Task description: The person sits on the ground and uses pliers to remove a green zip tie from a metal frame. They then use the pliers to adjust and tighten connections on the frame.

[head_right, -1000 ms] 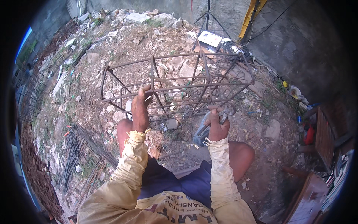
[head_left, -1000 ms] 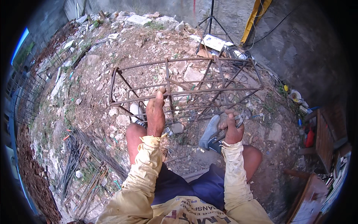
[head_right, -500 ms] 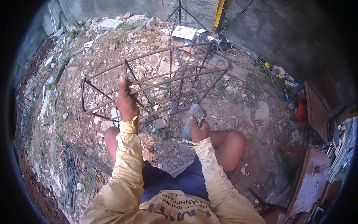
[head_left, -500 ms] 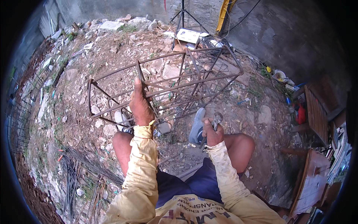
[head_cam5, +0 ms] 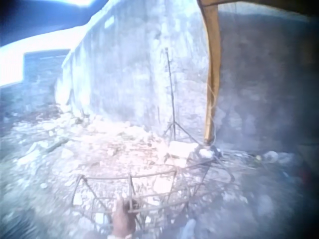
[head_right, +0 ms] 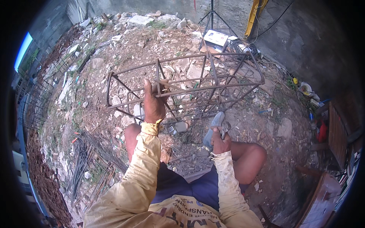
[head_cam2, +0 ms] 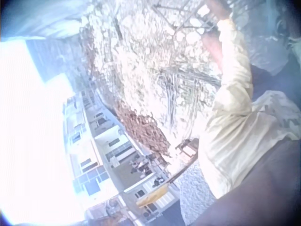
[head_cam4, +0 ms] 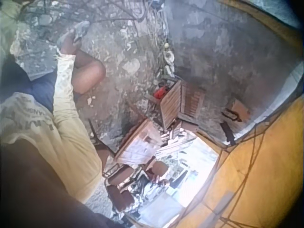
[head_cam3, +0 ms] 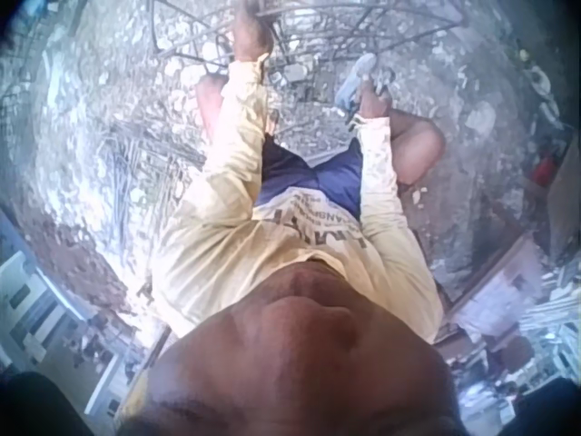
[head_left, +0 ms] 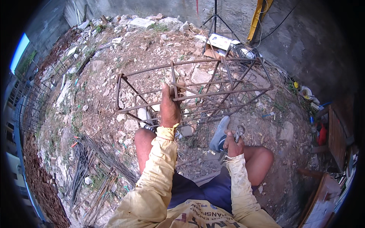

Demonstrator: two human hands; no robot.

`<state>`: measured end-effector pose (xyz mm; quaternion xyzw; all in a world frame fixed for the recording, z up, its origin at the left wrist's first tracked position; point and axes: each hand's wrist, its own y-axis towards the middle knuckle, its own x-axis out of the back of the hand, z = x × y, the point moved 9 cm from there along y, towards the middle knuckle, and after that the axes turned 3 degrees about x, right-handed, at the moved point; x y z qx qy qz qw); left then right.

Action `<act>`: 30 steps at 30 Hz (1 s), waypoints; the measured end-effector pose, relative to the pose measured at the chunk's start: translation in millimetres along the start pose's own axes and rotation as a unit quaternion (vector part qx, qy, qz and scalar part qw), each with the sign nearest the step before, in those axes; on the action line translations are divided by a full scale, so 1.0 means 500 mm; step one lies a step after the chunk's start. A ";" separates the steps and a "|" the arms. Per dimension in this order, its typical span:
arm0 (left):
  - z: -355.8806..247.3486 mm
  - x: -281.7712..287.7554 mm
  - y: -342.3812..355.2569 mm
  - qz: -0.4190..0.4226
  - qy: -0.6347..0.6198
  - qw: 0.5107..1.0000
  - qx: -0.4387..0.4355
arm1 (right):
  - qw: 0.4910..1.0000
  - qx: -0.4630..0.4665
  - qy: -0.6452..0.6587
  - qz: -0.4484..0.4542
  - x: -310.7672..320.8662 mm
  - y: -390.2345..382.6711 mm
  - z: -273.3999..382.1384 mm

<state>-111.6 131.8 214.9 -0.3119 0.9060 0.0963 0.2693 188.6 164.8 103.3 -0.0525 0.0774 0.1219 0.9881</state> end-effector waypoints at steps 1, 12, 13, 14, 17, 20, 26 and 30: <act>0.006 -0.002 0.002 -0.011 -0.012 1.000 0.000 | 1.000 -0.006 0.006 -0.001 -0.001 -0.002 0.000; 0.011 0.003 0.022 -0.074 -0.033 0.996 -0.040 | 1.000 -0.006 0.008 -0.019 0.023 0.001 0.014; 0.012 0.006 0.026 -0.076 -0.031 0.996 -0.039 | 1.000 -0.012 0.007 -0.025 0.023 0.001 0.014; 0.013 0.005 0.030 -0.069 -0.025 0.997 -0.037 | 0.999 -0.017 0.006 -0.032 0.021 0.001 0.015; 0.013 -0.002 0.037 -0.037 -0.019 0.999 -0.026 | 0.999 -0.026 0.019 -0.032 0.012 -0.004 0.013; 0.003 -0.024 0.030 0.035 -0.010 0.999 -0.019 | 0.999 -0.026 0.018 -0.020 0.008 -0.001 0.008; -0.010 -0.033 0.019 0.136 -0.006 0.991 -0.009 | 1.000 -0.010 0.002 0.004 -0.014 -0.005 0.011; -0.030 -0.050 0.001 0.220 0.049 0.973 -0.057 | 1.000 -0.013 -0.016 0.014 -0.027 -0.007 0.029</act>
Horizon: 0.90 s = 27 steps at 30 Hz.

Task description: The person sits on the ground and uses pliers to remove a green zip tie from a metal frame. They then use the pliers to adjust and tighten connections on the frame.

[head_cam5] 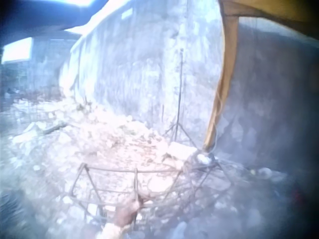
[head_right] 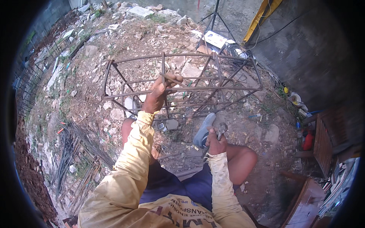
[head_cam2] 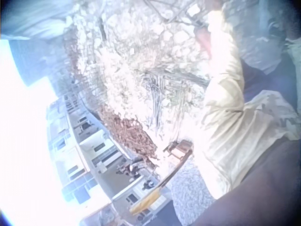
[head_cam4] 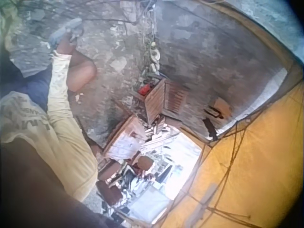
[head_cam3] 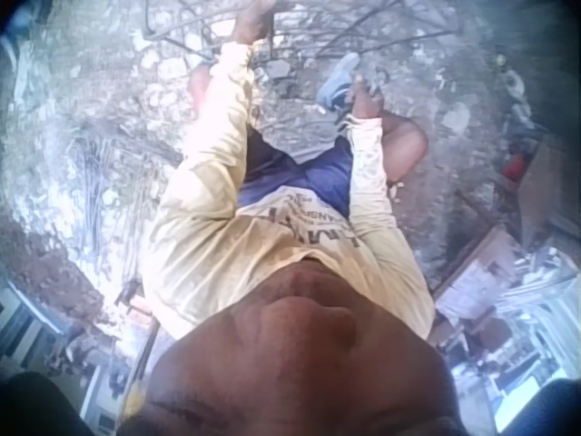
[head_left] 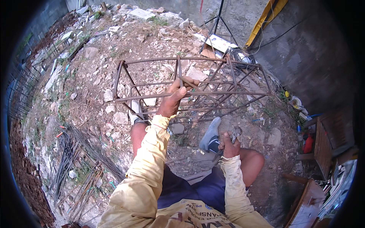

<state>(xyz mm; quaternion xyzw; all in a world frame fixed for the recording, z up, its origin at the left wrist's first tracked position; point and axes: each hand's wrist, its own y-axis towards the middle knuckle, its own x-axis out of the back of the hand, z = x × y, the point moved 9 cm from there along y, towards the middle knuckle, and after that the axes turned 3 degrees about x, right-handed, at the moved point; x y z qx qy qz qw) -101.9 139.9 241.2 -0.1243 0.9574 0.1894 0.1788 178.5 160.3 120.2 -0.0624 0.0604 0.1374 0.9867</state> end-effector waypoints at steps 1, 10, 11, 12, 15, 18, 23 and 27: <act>-0.008 -0.008 -0.003 0.028 -0.024 0.999 -0.005 | 1.000 -0.004 0.006 -0.005 -0.004 0.000 0.005; 0.028 -0.001 -0.013 -0.041 0.021 0.998 -0.037 | 0.999 0.027 -0.017 -0.029 -0.047 0.012 0.108; 0.030 -0.002 -0.015 -0.045 0.047 0.997 -0.039 | 0.999 0.035 -0.021 -0.029 -0.051 0.010 0.120; 0.032 -0.002 -0.019 -0.051 0.074 0.995 -0.042 | 0.999 0.039 -0.014 -0.025 -0.059 0.008 0.133; 0.018 -0.004 -0.032 -0.098 0.085 0.989 -0.065 | 0.998 0.033 0.039 -0.021 -0.089 -0.012 0.163; 0.010 0.002 -0.037 -0.116 0.121 0.982 -0.088 | 0.990 -0.018 0.134 -0.024 -0.119 -0.036 0.157; 0.007 -0.003 -0.049 -0.121 0.118 0.982 -0.087 | 0.982 -0.064 0.178 0.001 -0.121 -0.092 0.101; 0.030 -0.003 -0.058 -0.097 0.015 0.990 -0.096 | 0.985 -0.009 0.173 0.013 -0.118 -0.121 0.129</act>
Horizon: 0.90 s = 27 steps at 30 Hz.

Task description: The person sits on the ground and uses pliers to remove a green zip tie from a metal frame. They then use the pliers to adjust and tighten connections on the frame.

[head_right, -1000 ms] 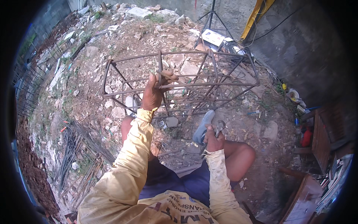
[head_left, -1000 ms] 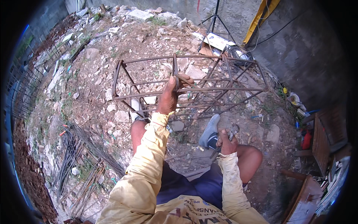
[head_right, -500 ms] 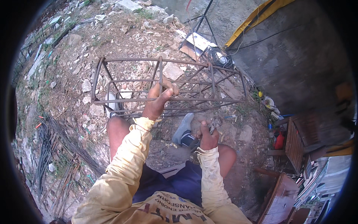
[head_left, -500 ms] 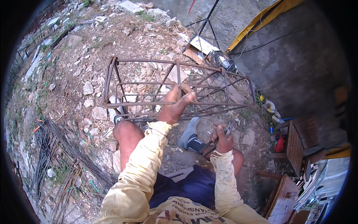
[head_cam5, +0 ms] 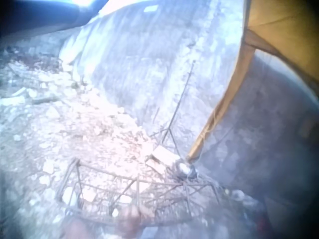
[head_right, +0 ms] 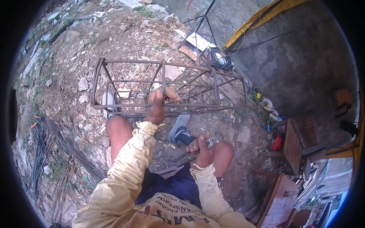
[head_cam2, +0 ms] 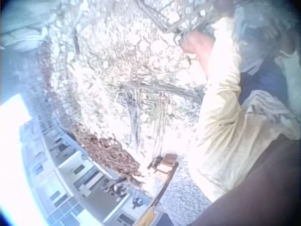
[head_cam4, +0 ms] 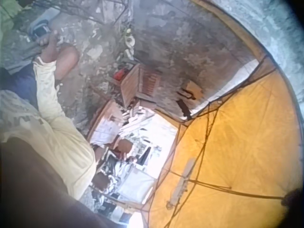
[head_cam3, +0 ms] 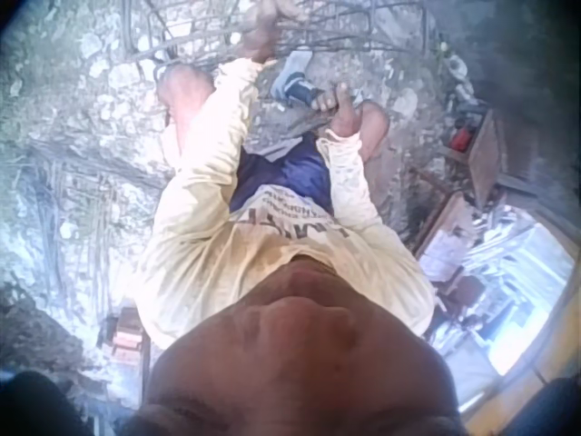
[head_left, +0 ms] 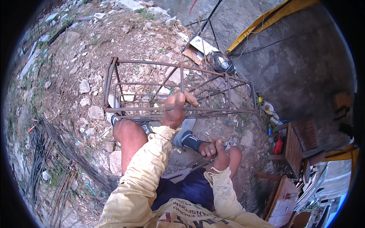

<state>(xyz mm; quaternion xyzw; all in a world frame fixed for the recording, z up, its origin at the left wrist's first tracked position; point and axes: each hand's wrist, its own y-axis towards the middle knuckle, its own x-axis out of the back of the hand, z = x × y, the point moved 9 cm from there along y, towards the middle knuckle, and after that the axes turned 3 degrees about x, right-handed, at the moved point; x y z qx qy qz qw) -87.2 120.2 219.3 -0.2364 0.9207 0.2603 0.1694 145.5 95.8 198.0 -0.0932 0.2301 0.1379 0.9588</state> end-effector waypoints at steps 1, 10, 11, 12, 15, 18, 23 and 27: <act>0.003 -0.001 -0.003 0.007 -0.027 1.000 0.002 | 1.000 0.022 -0.003 0.005 0.001 -0.004 0.015; -0.009 -0.012 -0.016 0.039 -0.013 0.998 0.040 | 0.982 0.128 0.115 0.071 -0.047 -0.007 0.180; -0.010 -0.010 -0.014 0.034 -0.010 0.999 0.041 | 0.983 0.125 0.112 0.072 -0.053 -0.007 0.191; -0.008 -0.009 -0.013 0.027 -0.009 0.999 0.042 | 0.984 0.122 0.107 0.072 -0.061 -0.010 0.205; -0.008 -0.009 -0.010 0.022 0.026 0.998 0.049 | 0.993 0.110 -0.005 0.049 -0.075 -0.029 0.214; -0.014 -0.017 -0.009 0.033 0.045 0.997 0.058 | 0.960 0.168 -0.171 0.142 -0.096 -0.089 0.207; -0.012 -0.016 -0.016 0.051 0.026 0.996 0.073 | 0.927 0.175 -0.286 0.165 -0.124 -0.067 0.226; 0.009 0.000 -0.015 0.070 -0.033 0.994 0.076 | 0.960 0.110 -0.217 0.140 -0.131 0.028 0.243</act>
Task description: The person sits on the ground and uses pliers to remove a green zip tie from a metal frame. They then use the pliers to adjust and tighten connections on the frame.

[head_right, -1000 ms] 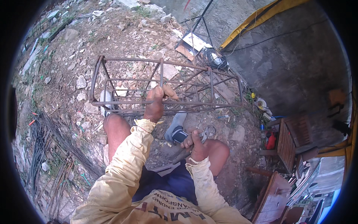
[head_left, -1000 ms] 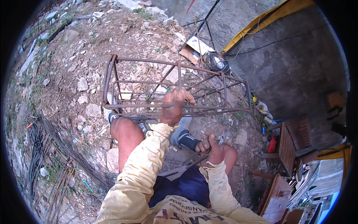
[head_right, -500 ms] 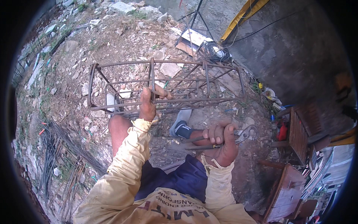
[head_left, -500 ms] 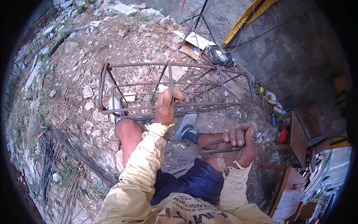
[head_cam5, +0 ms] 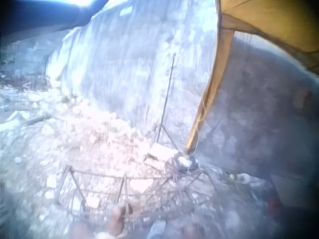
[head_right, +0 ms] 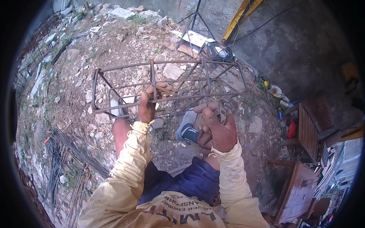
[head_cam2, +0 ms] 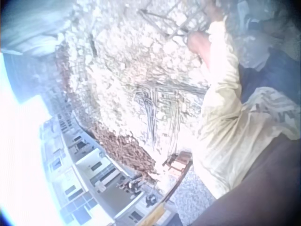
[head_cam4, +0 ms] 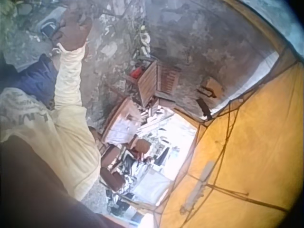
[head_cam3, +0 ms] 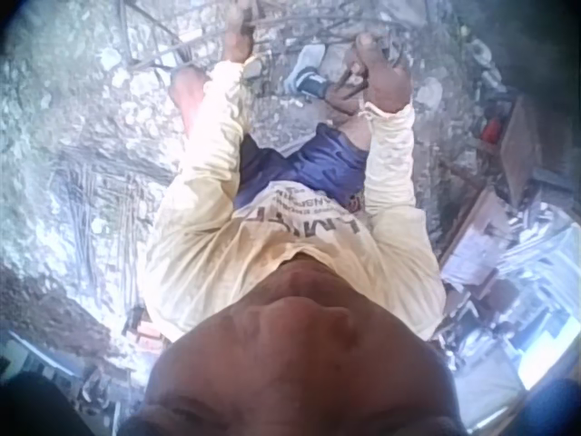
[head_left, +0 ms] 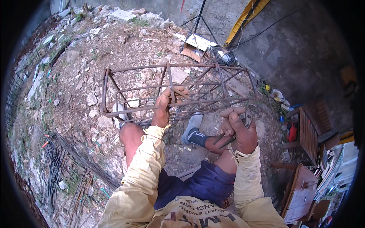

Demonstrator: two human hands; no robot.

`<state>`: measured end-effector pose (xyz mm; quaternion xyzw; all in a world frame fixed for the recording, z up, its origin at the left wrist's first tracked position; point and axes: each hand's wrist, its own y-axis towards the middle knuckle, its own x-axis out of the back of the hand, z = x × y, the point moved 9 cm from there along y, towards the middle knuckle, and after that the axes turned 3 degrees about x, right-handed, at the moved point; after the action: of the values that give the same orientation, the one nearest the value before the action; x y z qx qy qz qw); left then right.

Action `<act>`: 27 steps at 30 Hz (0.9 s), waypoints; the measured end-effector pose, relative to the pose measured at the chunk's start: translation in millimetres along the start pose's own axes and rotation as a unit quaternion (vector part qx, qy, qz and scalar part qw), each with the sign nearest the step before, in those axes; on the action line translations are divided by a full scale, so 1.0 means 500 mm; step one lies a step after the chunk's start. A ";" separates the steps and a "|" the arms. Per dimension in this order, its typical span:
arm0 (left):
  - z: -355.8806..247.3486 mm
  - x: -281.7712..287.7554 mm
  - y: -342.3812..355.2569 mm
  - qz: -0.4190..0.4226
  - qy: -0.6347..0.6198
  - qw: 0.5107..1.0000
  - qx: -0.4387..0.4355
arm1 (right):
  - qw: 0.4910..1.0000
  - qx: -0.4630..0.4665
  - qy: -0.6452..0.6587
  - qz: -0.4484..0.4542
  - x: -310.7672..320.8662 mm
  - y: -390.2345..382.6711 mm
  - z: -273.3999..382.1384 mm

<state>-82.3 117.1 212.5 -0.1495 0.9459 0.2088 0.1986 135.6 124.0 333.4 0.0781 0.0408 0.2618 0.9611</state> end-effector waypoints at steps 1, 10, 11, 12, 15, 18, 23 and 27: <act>-0.008 -0.001 0.000 -0.011 -0.005 1.000 -0.012 | 1.000 0.007 -0.011 0.021 0.000 0.026 0.000; -0.027 0.030 -0.041 -0.031 -0.111 0.992 -0.059 | 0.942 -0.105 -0.263 0.178 -0.086 0.151 -0.103; -0.024 0.040 -0.041 -0.030 -0.145 0.987 -0.065 | 0.943 -0.138 -0.227 0.202 -0.103 0.153 -0.107; -0.011 0.053 -0.039 -0.048 -0.141 0.988 -0.042 | 0.937 -0.171 -0.204 0.228 -0.115 0.157 -0.116; 0.007 0.069 -0.025 -0.078 -0.141 0.987 0.027 | 0.907 -0.257 -0.158 0.295 -0.143 0.163 -0.132; 0.018 0.065 -0.004 -0.036 -0.080 0.993 0.085 | 0.882 -0.277 -0.192 0.330 -0.144 0.173 -0.144; 0.025 0.066 0.006 -0.045 0.106 0.991 0.066 | 0.877 -0.324 -0.124 0.332 -0.138 0.154 -0.155; 0.011 0.061 0.055 -0.013 0.168 0.981 0.092 | 0.876 -0.334 -0.042 0.345 -0.140 0.158 -0.174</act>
<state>-117.2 137.4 203.8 -0.1756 0.9789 0.0904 0.0528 25.8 166.6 263.6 -0.2271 -0.1191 0.5714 0.7796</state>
